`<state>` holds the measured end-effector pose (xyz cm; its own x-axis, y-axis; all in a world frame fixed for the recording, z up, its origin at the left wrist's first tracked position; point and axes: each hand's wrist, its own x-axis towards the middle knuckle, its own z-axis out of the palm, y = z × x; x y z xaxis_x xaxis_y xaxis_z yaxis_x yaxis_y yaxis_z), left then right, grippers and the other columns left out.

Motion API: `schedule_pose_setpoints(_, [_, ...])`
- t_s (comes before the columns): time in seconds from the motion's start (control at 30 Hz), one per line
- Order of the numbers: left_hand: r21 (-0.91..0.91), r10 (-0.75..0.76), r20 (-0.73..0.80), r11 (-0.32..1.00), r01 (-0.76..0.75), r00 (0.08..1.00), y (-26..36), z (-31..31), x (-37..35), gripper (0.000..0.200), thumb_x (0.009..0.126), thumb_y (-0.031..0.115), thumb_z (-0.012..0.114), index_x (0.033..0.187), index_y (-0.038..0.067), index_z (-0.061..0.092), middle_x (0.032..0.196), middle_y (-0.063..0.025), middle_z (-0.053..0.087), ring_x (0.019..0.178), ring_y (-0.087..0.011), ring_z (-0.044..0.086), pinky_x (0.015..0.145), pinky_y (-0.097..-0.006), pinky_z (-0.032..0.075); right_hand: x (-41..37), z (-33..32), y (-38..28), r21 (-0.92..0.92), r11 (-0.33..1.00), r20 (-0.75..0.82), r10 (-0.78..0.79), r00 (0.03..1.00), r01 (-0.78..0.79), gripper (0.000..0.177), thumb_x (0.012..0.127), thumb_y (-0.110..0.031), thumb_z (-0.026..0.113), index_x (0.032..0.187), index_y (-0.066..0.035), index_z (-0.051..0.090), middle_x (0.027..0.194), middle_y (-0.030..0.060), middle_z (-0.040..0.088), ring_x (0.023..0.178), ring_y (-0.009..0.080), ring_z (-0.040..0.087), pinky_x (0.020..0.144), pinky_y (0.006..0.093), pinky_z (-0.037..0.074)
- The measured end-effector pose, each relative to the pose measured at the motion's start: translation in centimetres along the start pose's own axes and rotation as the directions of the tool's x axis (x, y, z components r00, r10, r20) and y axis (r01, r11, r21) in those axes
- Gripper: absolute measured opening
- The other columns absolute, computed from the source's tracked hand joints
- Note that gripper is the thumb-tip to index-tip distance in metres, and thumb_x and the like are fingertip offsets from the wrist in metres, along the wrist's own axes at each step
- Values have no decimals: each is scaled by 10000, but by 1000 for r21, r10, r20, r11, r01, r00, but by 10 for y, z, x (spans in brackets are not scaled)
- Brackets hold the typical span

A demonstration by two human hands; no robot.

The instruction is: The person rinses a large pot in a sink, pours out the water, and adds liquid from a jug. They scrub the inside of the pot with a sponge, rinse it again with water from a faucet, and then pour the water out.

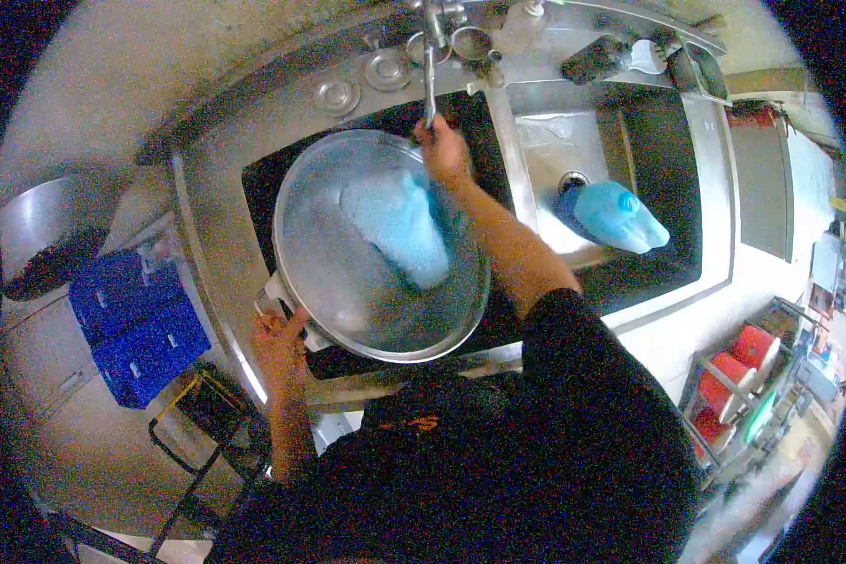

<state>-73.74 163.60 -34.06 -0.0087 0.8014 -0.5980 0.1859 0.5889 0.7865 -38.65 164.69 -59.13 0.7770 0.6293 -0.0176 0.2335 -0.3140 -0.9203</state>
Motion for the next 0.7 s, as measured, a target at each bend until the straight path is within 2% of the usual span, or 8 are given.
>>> schedule_pose_setpoints(0.03, [-42,23,1,999,-22,1000,0,1,1,457,729,-42,759,829,171,367,688,66,415,527,-37,403,407,-174,315,-8,4,-39,20,997,-15,70,997,-70,62,875,-26,601,917,-60,570,825,57,653,787,132,622,700,284,491])
schedule_pose_setpoints(0.1, [38,1,-1,999,-1,1000,5,1,-1,459,729,-49,755,826,172,365,684,70,404,530,-33,400,407,-172,317,-3,55,-15,499,867,-85,30,996,16,102,887,-35,602,952,-87,542,873,37,648,789,124,617,686,263,494])
schedule_pose_setpoints(0.2, [43,7,4,999,-7,1000,3,-2,-1,462,729,-60,749,823,172,360,678,71,397,522,-29,395,403,-170,314,-7,79,-66,731,641,101,235,967,-233,135,900,-55,595,983,-115,507,917,28,645,816,137,627,681,259,510])
schedule_pose_setpoints(0.3, [19,11,26,1000,-12,1000,0,-5,2,468,728,-68,745,821,172,355,666,74,388,501,-25,376,396,-171,306,-11,69,-104,784,507,299,198,933,-359,136,907,-73,591,990,-125,496,934,34,650,844,157,642,683,287,539])
schedule_pose_setpoints(0.43, [8,-24,-15,1000,24,1000,3,1,-1,476,725,-75,745,818,173,350,650,79,370,475,-20,345,387,-173,293,-17,34,-118,650,585,456,209,865,-485,167,898,-84,599,1010,-110,479,935,57,639,850,164,643,649,287,555])
schedule_pose_setpoints(0.53, [-15,-13,12,1000,14,1000,1,1,1,479,727,-73,746,816,173,345,649,80,368,471,-18,339,384,-172,285,-20,24,-110,660,557,510,160,845,-504,142,900,-102,614,984,-113,499,953,54,657,887,160,640,723,324,552])
schedule_pose_setpoints(0.67, [4,-13,-12,1000,13,1000,7,12,-6,479,730,-69,747,817,171,342,648,80,368,462,-20,333,379,-172,284,-19,62,-111,794,506,237,256,937,-339,144,893,-75,619,980,-99,508,943,58,646,855,149,628,702,291,536])
schedule_pose_setpoints(0.7, [-3,-16,-12,1000,16,1000,6,11,-5,479,731,-68,747,818,171,341,646,80,366,460,-22,330,379,-173,285,-14,68,-102,783,569,151,219,964,-252,143,890,-60,618,979,-91,511,940,53,640,838,140,618,694,282,527])
